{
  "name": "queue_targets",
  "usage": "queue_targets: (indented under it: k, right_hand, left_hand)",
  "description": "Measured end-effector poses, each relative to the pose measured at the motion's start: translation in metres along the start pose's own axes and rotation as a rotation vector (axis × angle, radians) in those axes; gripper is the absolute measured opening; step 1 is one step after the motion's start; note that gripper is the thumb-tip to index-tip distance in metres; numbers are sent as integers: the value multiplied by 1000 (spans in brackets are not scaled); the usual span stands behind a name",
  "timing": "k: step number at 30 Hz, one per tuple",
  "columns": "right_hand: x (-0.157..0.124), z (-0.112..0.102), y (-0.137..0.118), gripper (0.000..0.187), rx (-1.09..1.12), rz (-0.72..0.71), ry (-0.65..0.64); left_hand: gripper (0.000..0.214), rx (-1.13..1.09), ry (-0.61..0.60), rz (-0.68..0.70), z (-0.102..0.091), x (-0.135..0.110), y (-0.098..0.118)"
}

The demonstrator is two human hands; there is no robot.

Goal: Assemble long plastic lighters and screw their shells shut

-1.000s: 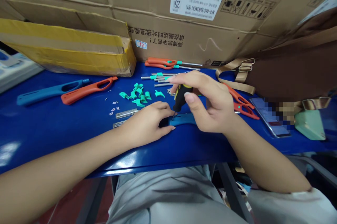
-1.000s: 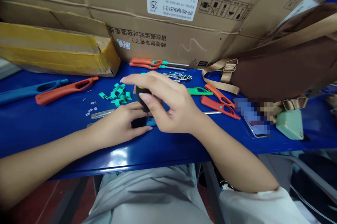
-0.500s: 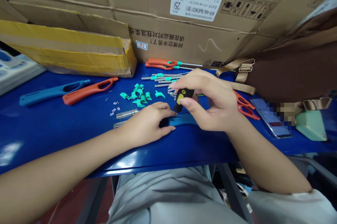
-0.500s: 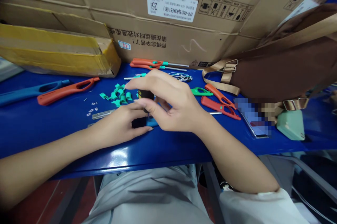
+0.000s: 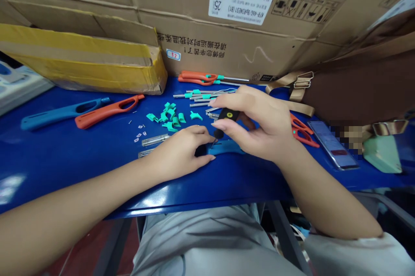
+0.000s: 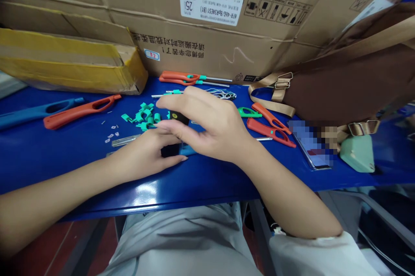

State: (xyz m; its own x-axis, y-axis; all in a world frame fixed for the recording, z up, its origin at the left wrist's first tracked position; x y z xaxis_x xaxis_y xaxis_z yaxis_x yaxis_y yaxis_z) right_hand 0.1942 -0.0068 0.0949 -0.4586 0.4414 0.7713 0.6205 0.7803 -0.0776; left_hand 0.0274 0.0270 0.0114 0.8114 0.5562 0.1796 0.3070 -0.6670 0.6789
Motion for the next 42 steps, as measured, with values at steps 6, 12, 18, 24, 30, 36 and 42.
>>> queue_targets:
  k: [6, 12, 18, 24, 30, 36, 42]
  right_hand:
    - [-1, 1, 1, 32, 80, 35, -116]
    - [-1, 1, 1, 20, 18, 18, -50]
    - [-2, -2, 3, 29, 185, 94, -169]
    - [-1, -2, 3, 24, 62, 53, -96]
    - [-1, -3, 5, 30, 201, 71, -163]
    - [-1, -2, 4, 24, 77, 11, -31]
    - [-1, -2, 2, 28, 121, 29, -62]
  left_hand:
    - [35, 1, 11, -2, -1, 0, 0]
    - [32, -4, 0, 6, 0, 0, 0]
    - [34, 4, -2, -11, -1, 0, 0]
    - [29, 5, -1, 0, -1, 0, 1]
    - [33, 2, 9, -11, -2, 0, 2]
    - [35, 1, -7, -12, -1, 0, 1]
    - [32, 6, 2, -10, -1, 0, 2]
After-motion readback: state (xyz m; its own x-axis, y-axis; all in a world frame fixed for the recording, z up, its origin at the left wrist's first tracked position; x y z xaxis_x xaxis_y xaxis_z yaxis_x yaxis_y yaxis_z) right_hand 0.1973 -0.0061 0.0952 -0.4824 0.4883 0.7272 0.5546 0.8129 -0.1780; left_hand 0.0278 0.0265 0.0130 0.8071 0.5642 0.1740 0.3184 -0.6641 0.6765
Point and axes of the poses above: each hand's wrist, its own x-axis towards the middle knuckle, its own z-axis out of the palm, y = z × x, the point moved 3 cm from there along x, towards the middle knuckle, and after that the axes turned 9 degrees about -x, right-handed, at the moved point
